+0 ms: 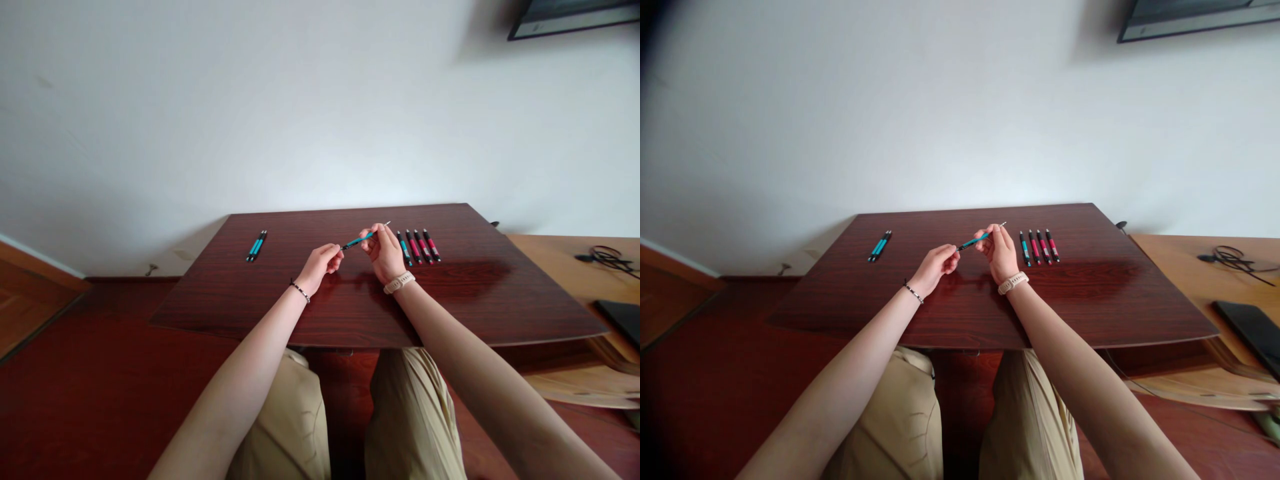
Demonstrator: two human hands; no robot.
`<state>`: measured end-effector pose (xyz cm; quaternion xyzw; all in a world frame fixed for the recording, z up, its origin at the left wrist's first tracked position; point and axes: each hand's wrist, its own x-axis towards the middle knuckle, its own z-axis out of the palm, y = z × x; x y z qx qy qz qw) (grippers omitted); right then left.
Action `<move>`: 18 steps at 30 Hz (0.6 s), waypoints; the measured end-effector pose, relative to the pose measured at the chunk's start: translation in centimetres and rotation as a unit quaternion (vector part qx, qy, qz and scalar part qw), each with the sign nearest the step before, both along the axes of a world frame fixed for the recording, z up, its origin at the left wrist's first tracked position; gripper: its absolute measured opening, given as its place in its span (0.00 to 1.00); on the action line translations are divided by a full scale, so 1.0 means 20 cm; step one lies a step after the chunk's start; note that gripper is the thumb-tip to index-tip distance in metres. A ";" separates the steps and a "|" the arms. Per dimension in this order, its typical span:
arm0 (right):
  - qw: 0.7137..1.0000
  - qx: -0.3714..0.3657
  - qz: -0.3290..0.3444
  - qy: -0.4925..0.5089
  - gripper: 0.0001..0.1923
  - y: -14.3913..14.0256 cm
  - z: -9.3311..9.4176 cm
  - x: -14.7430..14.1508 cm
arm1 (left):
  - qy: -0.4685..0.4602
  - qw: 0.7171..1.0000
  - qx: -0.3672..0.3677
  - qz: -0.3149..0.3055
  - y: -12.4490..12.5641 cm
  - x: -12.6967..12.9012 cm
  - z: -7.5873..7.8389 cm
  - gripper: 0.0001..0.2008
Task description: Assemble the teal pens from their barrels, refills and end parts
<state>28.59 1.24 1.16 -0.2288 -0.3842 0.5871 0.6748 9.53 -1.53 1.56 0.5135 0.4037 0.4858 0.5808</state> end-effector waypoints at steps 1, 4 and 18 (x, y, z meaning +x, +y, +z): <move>1.000 -0.002 0.001 -0.004 0.18 0.00 0.00 0.00 | 0.000 1.000 0.005 -0.001 0.00 0.00 0.00 0.19; 1.000 0.002 0.006 -0.005 0.18 0.00 -0.01 0.00 | 0.000 1.000 0.011 0.000 0.00 0.00 0.00 0.19; 1.000 0.005 0.002 0.005 0.17 0.00 -0.01 0.00 | 0.016 0.999 0.027 0.029 0.01 -0.01 -0.01 0.16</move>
